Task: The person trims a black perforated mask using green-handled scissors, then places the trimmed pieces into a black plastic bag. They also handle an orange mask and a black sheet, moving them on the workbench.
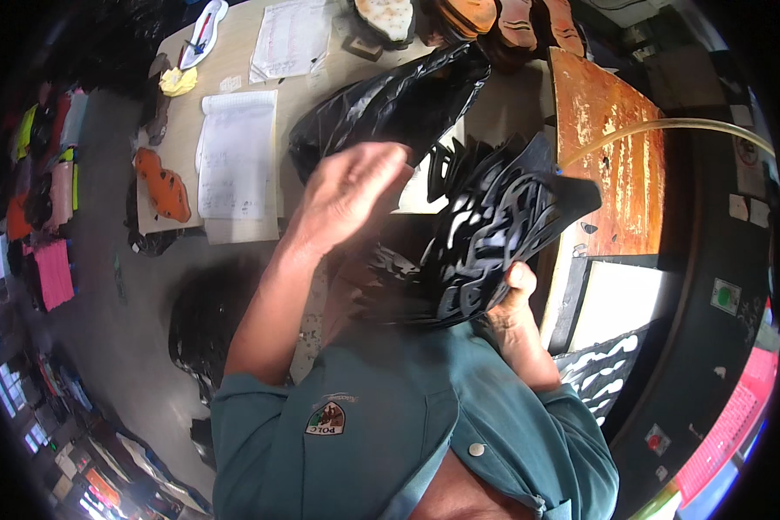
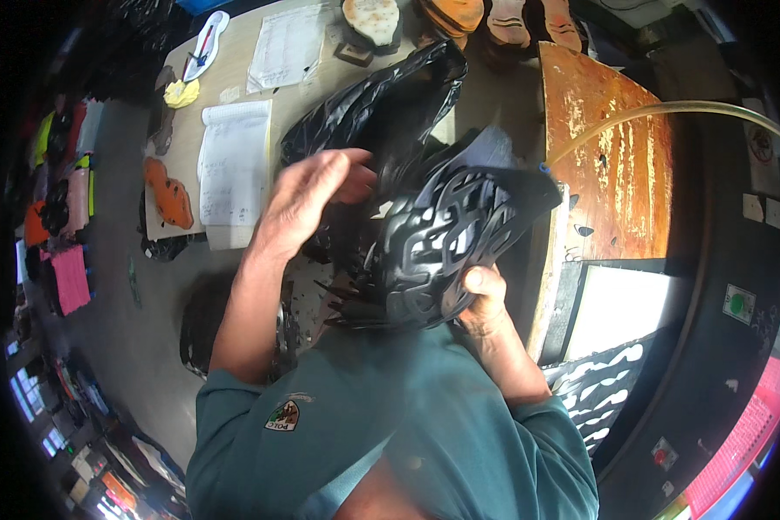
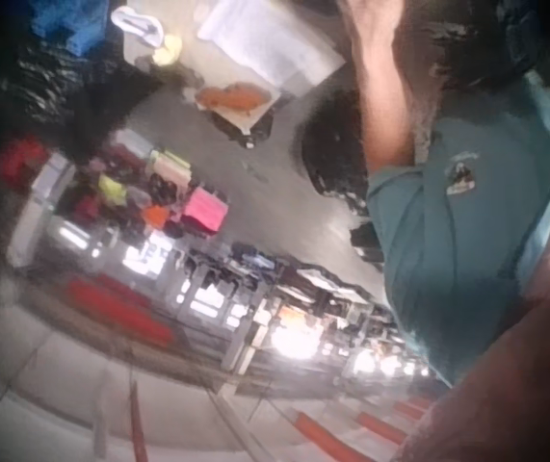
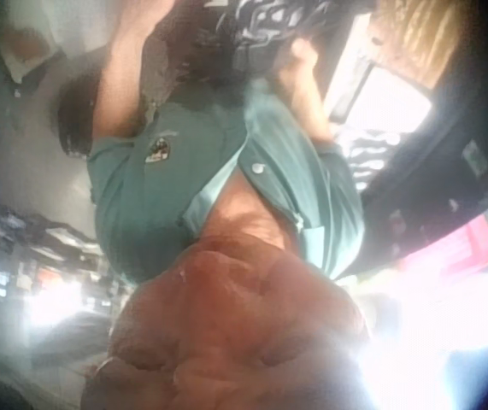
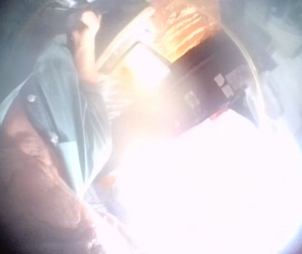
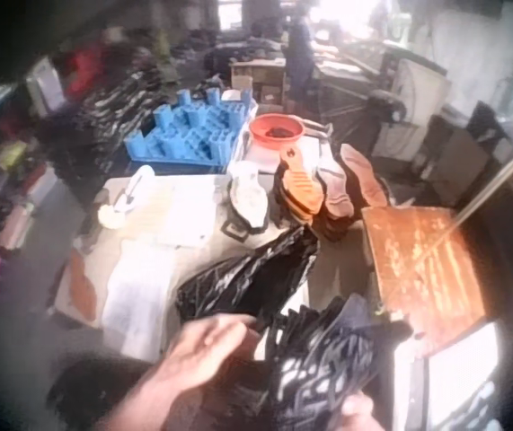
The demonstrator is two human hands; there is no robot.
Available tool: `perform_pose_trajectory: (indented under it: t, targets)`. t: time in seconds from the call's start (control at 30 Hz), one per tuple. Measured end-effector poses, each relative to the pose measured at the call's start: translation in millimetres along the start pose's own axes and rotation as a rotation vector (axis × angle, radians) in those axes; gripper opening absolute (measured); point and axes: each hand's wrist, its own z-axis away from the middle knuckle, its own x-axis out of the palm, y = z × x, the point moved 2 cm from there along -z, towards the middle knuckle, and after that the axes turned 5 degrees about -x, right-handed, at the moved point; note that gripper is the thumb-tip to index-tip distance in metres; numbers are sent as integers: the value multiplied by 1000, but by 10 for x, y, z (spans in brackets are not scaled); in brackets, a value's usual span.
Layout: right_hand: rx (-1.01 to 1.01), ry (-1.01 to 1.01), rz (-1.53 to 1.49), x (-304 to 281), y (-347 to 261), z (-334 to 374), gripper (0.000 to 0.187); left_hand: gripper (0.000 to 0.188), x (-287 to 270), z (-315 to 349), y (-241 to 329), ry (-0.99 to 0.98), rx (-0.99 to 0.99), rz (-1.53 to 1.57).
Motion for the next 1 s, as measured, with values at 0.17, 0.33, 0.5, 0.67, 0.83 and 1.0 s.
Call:
perform_pose_trajectory:
  t: [0.17,0.33,0.5,0.67,0.83,1.0]
  targets:
    - [-250,4,-102,315,-181,-134,74,71,-197,-222,-400,420,152,-692]
    - [-283,154,36,450,-105,-447,60,70,-214,-497,-855,501,201,-1025]
    - [-10,126,110,270,231,-861,29,44,-632,-707,-1231,608,282,-885]
    - [228,154,106,213,434,-1027,37,26,-931,-725,-1221,613,116,-417]
    - [266,385,134,104,567,-1105,44,23,-1070,-669,-887,530,158,169]
    - [309,587,79,-74,542,-1098,34,26,-1042,-530,-680,429,264,126]
